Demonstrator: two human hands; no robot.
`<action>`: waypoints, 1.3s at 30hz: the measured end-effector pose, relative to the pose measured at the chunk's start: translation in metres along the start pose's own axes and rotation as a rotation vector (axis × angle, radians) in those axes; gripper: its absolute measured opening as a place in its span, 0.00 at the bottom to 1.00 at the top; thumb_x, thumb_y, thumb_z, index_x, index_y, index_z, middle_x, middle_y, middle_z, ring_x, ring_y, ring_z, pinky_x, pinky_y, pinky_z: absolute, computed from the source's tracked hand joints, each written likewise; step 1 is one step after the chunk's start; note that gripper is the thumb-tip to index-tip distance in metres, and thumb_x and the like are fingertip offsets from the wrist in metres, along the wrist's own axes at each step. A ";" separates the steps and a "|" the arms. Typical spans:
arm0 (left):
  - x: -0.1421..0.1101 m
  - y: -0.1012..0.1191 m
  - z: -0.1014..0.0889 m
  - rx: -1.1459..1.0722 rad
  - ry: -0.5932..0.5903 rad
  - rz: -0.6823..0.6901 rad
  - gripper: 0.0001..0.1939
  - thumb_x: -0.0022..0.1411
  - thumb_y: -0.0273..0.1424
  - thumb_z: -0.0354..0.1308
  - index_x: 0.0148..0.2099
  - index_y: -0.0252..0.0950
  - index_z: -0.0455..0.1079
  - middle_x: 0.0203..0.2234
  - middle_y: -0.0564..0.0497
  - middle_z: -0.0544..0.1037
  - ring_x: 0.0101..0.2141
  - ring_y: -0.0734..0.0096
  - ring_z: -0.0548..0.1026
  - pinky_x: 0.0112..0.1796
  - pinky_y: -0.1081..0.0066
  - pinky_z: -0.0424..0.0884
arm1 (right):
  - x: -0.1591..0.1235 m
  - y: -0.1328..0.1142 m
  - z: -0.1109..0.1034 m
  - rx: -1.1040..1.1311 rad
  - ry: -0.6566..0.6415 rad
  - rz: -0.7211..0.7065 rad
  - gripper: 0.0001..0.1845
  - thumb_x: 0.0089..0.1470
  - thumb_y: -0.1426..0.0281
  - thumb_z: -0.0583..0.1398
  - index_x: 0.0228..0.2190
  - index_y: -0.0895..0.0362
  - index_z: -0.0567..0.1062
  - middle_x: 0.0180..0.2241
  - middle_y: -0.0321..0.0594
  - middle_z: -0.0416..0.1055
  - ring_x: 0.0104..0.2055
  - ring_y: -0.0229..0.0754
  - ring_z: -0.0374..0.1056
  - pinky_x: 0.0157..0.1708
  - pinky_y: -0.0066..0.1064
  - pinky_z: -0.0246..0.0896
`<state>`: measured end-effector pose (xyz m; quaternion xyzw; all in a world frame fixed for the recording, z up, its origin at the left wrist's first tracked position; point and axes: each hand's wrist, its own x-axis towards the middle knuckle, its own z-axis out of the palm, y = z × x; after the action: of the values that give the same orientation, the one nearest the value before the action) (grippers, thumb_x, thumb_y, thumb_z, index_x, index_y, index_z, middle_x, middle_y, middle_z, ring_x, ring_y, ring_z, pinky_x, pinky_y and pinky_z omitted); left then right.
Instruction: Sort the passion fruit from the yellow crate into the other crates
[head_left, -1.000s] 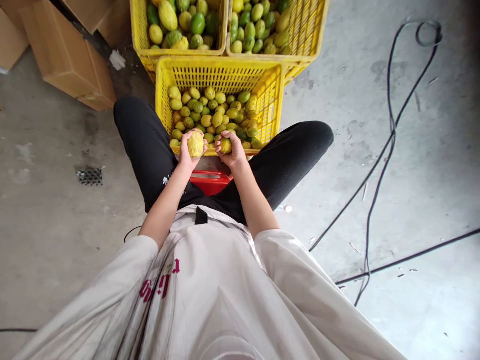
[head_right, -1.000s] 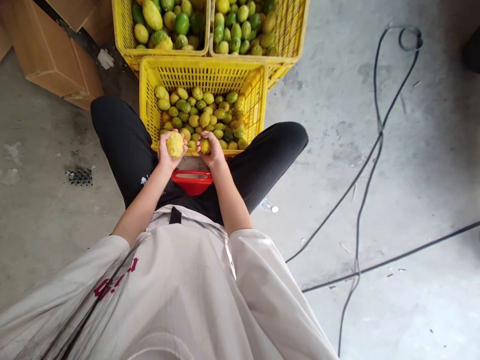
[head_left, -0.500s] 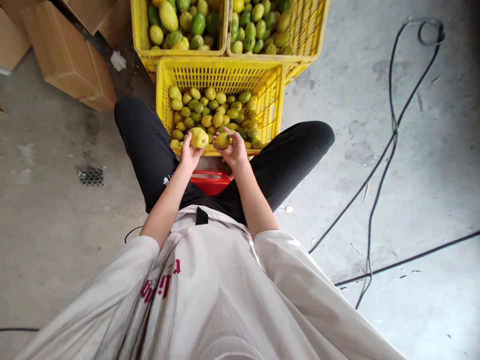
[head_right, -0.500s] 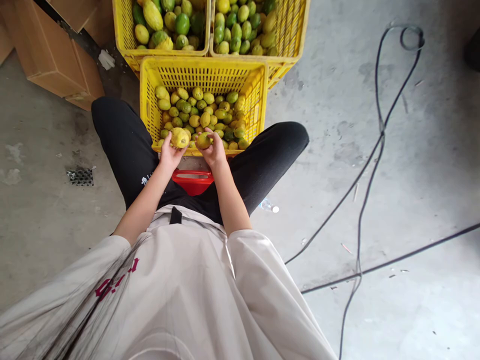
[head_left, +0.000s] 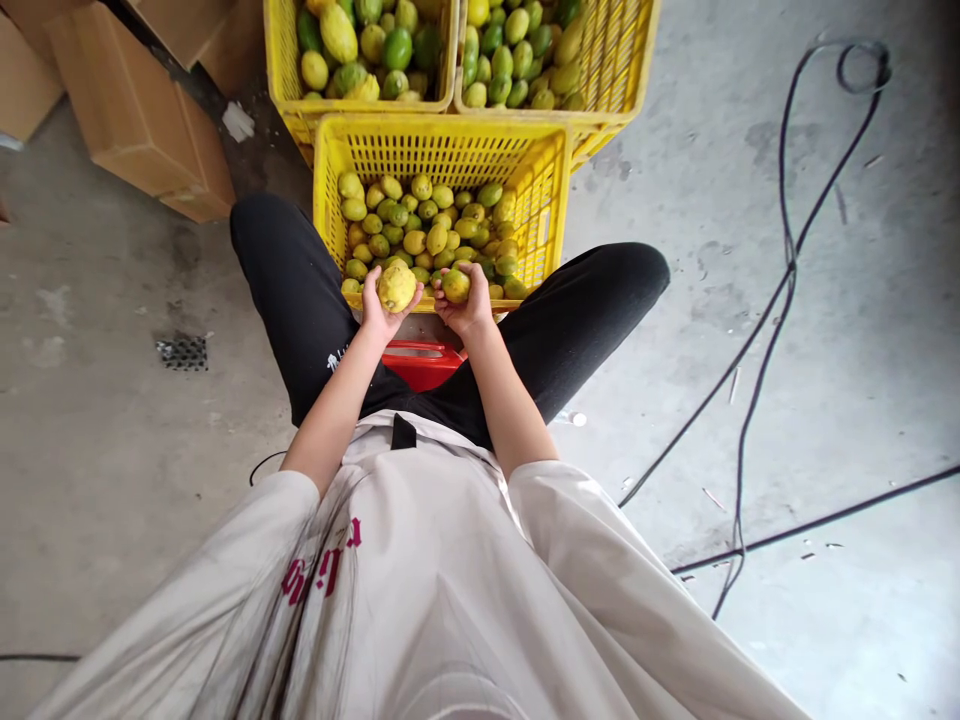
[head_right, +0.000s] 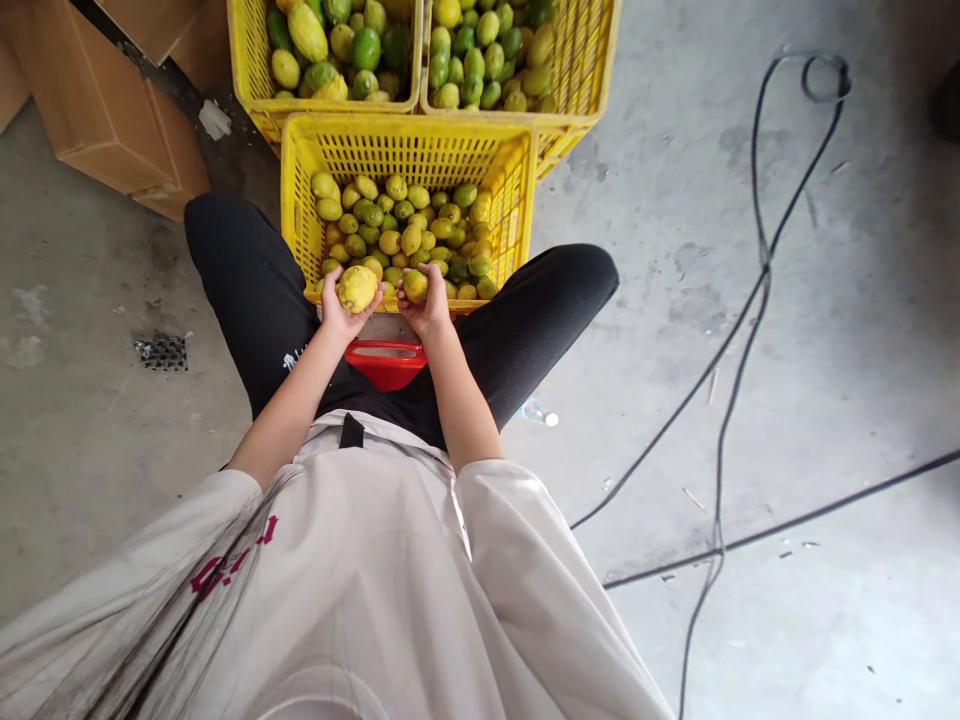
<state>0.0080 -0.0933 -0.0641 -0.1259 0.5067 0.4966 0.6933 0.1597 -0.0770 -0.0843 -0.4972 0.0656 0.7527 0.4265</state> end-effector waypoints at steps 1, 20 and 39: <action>-0.001 0.000 0.001 -0.006 -0.007 -0.002 0.22 0.77 0.46 0.52 0.59 0.39 0.77 0.40 0.42 0.86 0.49 0.53 0.86 0.49 0.59 0.86 | 0.000 0.001 0.000 -0.002 0.002 0.003 0.10 0.62 0.57 0.65 0.36 0.50 0.74 0.25 0.32 0.71 0.24 0.37 0.64 0.19 0.23 0.60; -0.004 -0.003 0.004 0.068 -0.034 -0.008 0.18 0.75 0.44 0.59 0.57 0.39 0.78 0.44 0.41 0.87 0.53 0.51 0.84 0.48 0.61 0.84 | -0.003 0.003 0.006 0.007 -0.014 -0.158 0.12 0.55 0.62 0.70 0.36 0.49 0.72 0.34 0.33 0.78 0.29 0.36 0.72 0.24 0.22 0.69; 0.007 -0.005 -0.003 0.080 -0.012 -0.029 0.20 0.74 0.46 0.63 0.59 0.40 0.80 0.38 0.45 0.87 0.41 0.58 0.87 0.40 0.68 0.84 | 0.012 0.014 -0.001 0.028 -0.013 -0.214 0.09 0.60 0.68 0.69 0.40 0.48 0.75 0.38 0.32 0.80 0.42 0.40 0.80 0.43 0.36 0.85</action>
<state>0.0098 -0.0939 -0.0726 -0.1026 0.5203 0.4666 0.7079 0.1485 -0.0794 -0.0992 -0.4903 0.0196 0.7051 0.5119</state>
